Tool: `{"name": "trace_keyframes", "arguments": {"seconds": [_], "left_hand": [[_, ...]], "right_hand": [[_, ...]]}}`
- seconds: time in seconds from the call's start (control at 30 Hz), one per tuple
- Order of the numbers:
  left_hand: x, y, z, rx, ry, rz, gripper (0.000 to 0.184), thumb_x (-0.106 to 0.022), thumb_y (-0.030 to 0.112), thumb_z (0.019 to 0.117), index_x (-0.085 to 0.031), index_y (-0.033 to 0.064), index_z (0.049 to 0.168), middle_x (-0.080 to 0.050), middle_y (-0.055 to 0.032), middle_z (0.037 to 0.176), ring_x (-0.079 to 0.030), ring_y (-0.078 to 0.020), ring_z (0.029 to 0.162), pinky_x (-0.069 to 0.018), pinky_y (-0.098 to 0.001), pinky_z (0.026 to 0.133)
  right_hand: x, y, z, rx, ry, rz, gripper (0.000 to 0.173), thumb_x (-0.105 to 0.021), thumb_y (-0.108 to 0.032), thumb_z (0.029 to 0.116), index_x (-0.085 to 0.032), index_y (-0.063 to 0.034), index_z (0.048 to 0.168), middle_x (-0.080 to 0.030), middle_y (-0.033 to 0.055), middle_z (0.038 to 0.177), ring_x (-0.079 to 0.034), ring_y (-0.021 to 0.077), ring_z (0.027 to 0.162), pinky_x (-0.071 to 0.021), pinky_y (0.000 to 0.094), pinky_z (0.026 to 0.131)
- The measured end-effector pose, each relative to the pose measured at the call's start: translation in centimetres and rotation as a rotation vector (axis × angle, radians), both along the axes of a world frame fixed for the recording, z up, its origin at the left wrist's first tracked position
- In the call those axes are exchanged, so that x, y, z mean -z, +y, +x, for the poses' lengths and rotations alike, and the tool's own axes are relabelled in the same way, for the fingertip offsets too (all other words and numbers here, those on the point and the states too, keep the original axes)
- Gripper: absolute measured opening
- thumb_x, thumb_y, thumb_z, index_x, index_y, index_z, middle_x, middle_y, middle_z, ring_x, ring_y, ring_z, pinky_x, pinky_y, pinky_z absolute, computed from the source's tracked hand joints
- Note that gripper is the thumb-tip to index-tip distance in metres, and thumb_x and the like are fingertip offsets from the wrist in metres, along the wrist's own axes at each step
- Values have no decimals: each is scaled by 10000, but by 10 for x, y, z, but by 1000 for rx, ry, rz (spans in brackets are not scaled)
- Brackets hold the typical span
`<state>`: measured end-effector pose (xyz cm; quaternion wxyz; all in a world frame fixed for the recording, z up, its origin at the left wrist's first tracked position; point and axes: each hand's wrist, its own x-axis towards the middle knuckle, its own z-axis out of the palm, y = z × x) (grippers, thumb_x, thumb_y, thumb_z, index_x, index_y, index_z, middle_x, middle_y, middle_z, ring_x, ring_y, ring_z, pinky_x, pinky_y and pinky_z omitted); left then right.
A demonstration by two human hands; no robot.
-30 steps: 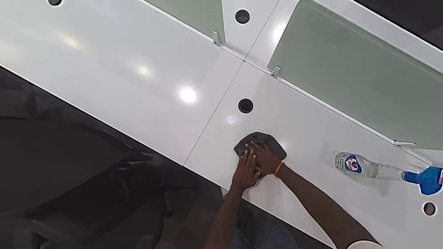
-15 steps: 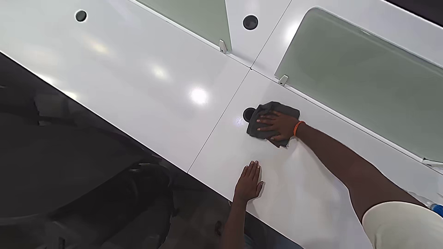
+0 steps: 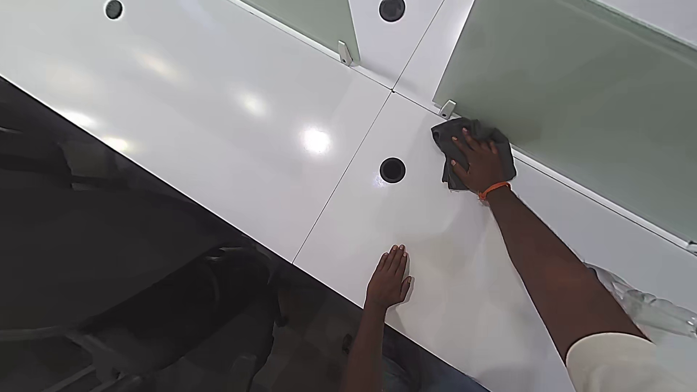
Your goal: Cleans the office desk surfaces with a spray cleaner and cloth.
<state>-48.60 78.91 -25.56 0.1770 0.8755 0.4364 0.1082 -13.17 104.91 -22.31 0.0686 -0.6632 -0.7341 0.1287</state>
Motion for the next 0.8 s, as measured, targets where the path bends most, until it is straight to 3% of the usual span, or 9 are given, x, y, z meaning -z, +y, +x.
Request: {"name": "trace_keyframes", "arguments": {"seconds": [0.23,0.33,0.4,0.43,0.47,0.53,0.63,0.7,0.8], "left_hand": [[1,0,-1,0,-4,10,677,-302,450,1044,-435,-5,1527,-395,-164,1623,-329,-290,1531,-271,-468,1240],[3,0,1,-2,-2,23,675,-300,448,1044,-440,-6,1524,-400,-161,1621,-332,-292,1530,-275,-469,1238],[4,0,0,1,10,14,672,-294,446,1048,-430,-2,1531,-386,-159,1629,-321,-295,1535,-274,-477,1238],[4,-1,0,0,10,12,671,-296,443,1047,-434,-3,1528,-390,-161,1627,-323,-300,1533,-276,-483,1238],[4,0,0,-1,12,13,670,-296,443,1045,-441,-5,1522,-394,-162,1624,-327,-302,1532,-277,-484,1236],[2,0,1,0,23,22,679,-282,450,1042,-450,-7,1515,-402,-164,1619,-337,-305,1526,-282,-484,1229],[3,2,0,0,33,33,681,-279,445,1038,-455,-12,1512,-407,-161,1617,-344,-308,1523,-282,-489,1229],[3,-1,-1,1,43,26,683,-285,446,1035,-457,-12,1513,-406,-158,1618,-352,-309,1519,-283,-496,1231],[5,1,-1,2,45,43,683,-277,447,1033,-460,-6,1510,-401,-160,1620,-344,-306,1522,-267,-495,1237]], "right_hand": [[19,-106,9,298,64,88,507,-344,-307,1051,-504,-168,1512,-371,59,1650,-346,297,1517,-167,596,1247],[14,-167,-5,354,339,152,455,-413,-283,1050,-590,-106,1429,-547,87,1519,-454,305,1446,-256,557,1237],[3,-206,-26,432,626,105,440,-462,-228,1024,-618,-33,1387,-601,167,1438,-495,295,1407,-344,469,1216],[-8,-222,-39,497,802,62,420,-481,-184,1012,-627,18,1349,-627,183,1386,-540,228,1355,-400,390,1177],[-23,-235,-52,586,1006,19,395,-492,-141,1001,-615,70,1312,-656,164,1315,-593,140,1259,-460,306,1103],[-58,-251,-67,769,1402,-45,373,-486,-140,980,-565,54,1288,-709,43,1143,-674,37,1040,-563,240,943],[-94,-267,-60,797,1692,69,341,-460,-246,1027,-538,-66,1307,-721,-81,1128,-663,-23,1053,-549,203,964],[-87,-285,-46,942,1676,156,342,-384,-230,1077,-548,-49,1317,-700,-25,1138,-643,4,1054,-543,226,943],[-57,-295,-8,1207,1447,211,432,-233,-169,1106,-394,7,1467,-558,132,1351,-553,134,1222,-486,339,1039]]}}
